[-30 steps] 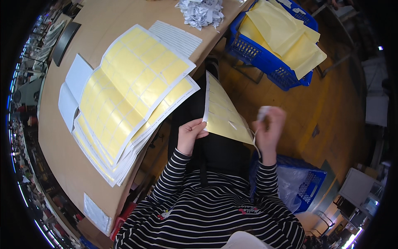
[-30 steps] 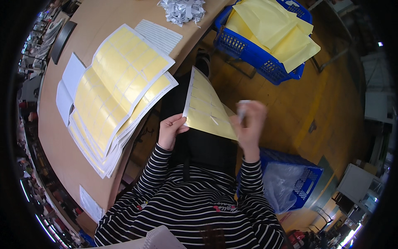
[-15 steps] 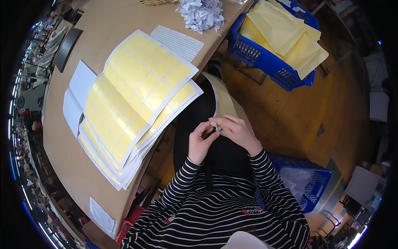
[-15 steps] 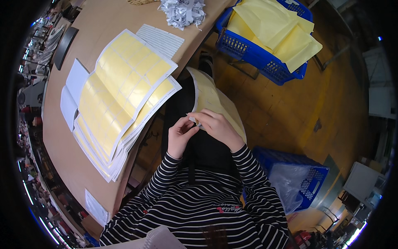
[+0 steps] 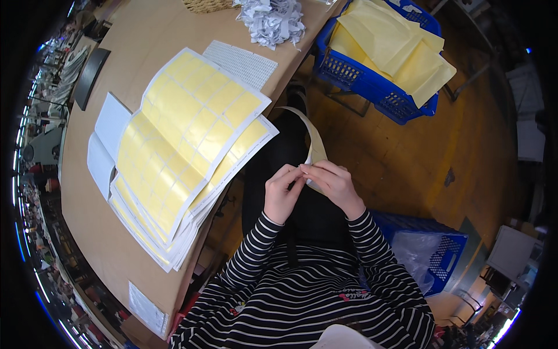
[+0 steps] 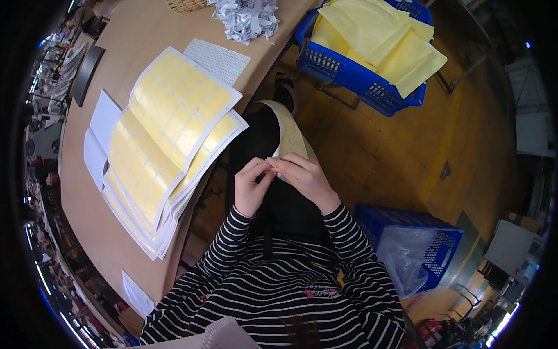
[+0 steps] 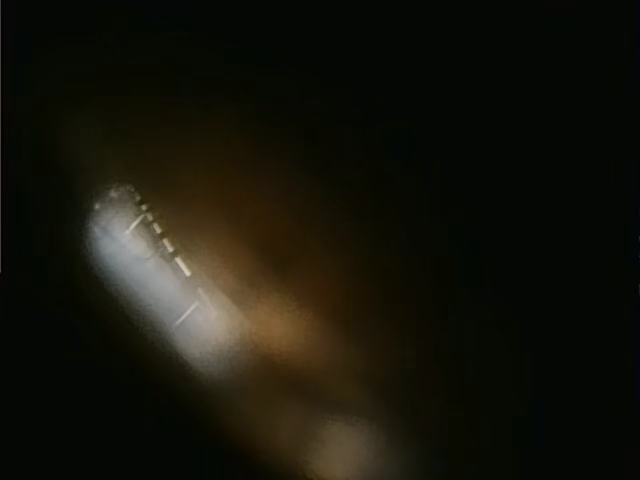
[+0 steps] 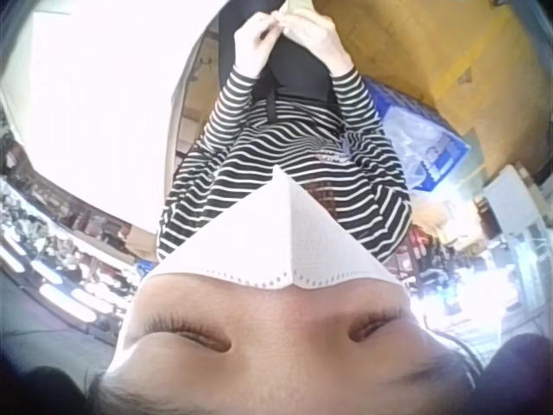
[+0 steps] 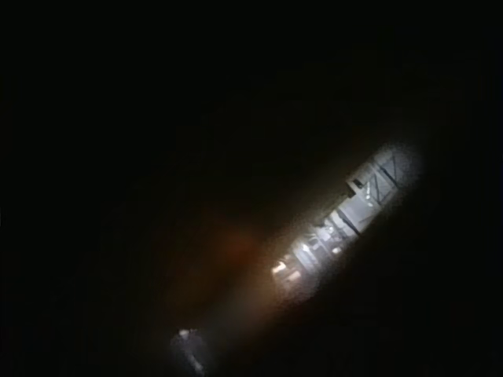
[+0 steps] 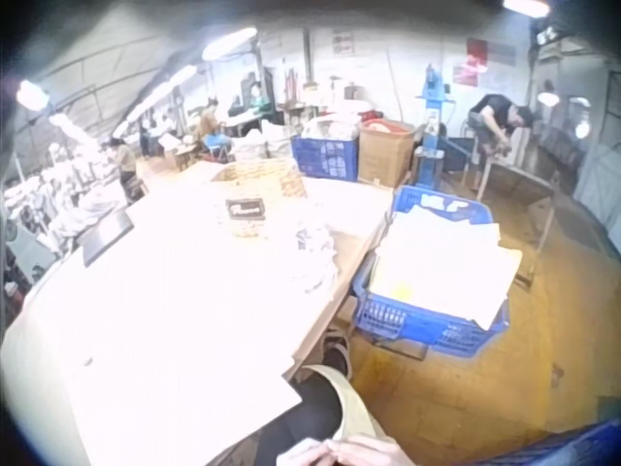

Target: The person repeatedly peels white backing strips from yellow sheets and places the finished sheets into a blue basket. The person also gathers the removed backing strips and sets them aside on the table.

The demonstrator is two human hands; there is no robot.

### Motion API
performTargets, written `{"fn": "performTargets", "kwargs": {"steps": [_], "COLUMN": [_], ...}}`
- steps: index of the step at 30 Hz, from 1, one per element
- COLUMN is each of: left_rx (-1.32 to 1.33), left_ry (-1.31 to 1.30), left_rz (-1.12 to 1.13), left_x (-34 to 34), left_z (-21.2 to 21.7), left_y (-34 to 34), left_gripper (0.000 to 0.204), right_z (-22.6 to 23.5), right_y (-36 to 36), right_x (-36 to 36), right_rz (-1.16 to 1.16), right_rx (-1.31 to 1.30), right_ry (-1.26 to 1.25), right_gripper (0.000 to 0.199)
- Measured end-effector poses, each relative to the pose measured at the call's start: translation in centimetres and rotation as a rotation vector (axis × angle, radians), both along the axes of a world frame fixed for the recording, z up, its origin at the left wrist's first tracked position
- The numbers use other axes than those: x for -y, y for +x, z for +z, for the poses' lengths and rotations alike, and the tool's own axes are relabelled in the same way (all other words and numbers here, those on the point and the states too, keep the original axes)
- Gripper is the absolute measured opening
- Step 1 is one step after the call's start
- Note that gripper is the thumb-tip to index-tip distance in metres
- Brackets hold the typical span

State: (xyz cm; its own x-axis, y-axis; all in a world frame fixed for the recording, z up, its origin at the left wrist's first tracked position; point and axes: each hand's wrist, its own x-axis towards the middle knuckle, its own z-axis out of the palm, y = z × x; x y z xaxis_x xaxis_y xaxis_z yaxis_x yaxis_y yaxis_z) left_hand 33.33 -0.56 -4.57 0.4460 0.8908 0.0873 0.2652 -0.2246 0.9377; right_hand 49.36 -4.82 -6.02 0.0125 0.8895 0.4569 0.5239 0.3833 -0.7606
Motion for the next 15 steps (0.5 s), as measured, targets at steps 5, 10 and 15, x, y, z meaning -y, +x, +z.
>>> {"fn": "performTargets", "kwargs": {"steps": [5,10,15], "left_rx": [0.089,0.056,0.017], "left_ry": [-0.065,-0.098,-0.057], "left_rz": [0.035,0.034,0.059], "left_x": [0.8,1.4,2.5], "left_z": [0.0,0.1,-0.9], "left_y": [0.0,-0.4,-1.0], "left_gripper": [0.019,0.029,0.039], "right_z": [0.0,-0.3,-1.1], "right_y": [0.0,-0.2,0.2], "right_x": [0.3,0.4,-0.4], "right_rz": [0.017,-0.087,-0.348], "right_rx": [-0.105,-0.199,-1.063], "right_ry": [-0.028,-0.083,-0.212], "right_gripper": [0.025,0.014,0.021]}}
